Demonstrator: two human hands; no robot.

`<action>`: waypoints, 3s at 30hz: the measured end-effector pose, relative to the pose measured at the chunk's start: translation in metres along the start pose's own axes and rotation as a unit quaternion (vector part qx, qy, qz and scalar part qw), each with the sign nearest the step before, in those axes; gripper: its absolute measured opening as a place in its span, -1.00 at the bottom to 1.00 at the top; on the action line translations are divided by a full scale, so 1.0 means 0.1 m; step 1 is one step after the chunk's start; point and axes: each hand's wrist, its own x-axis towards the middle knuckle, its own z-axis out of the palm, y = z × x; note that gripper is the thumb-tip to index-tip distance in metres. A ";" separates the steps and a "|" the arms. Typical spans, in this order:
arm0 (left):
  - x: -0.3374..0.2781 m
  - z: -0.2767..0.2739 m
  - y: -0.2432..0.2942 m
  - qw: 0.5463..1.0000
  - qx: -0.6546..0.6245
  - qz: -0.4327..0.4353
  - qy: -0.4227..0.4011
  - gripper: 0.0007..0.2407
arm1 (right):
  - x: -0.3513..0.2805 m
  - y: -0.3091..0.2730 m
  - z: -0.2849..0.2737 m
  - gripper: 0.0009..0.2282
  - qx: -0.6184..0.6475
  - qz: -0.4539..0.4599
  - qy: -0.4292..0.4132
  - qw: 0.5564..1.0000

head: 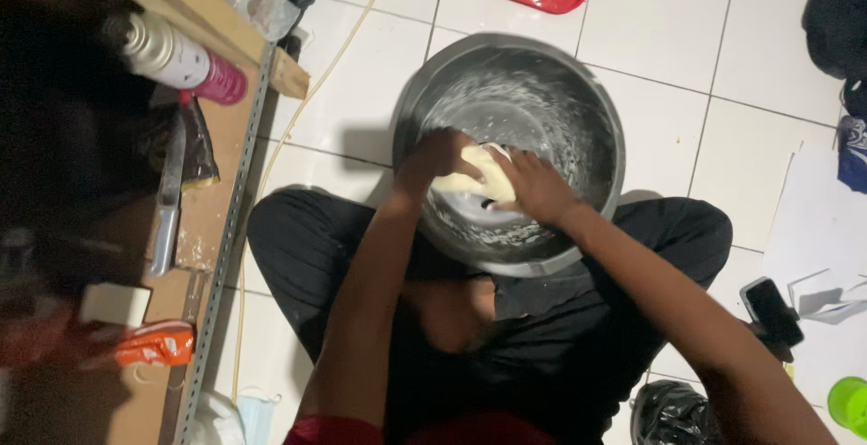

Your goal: The person kneads a piece of dough inside a plastic bowl by hand while sitting on the floor.

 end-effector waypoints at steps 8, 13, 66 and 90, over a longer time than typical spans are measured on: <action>-0.24 -0.26 0.27 0.971 0.093 0.063 0.209 -0.73 | 0.67 0.48 -0.01 -0.58 0.325 0.153 -0.056 0.931; -0.17 -0.03 0.26 0.888 0.255 0.186 0.334 -0.38 | 0.69 0.41 -0.04 -0.67 0.317 0.276 0.114 0.900; 0.66 0.21 0.17 0.443 -0.862 0.017 0.245 -0.67 | 0.95 0.01 -0.27 -0.62 0.915 0.215 0.266 0.216; 0.85 0.67 -0.16 0.813 -0.464 0.070 0.343 -0.88 | 0.87 0.10 -0.25 -0.65 0.300 0.275 0.276 0.871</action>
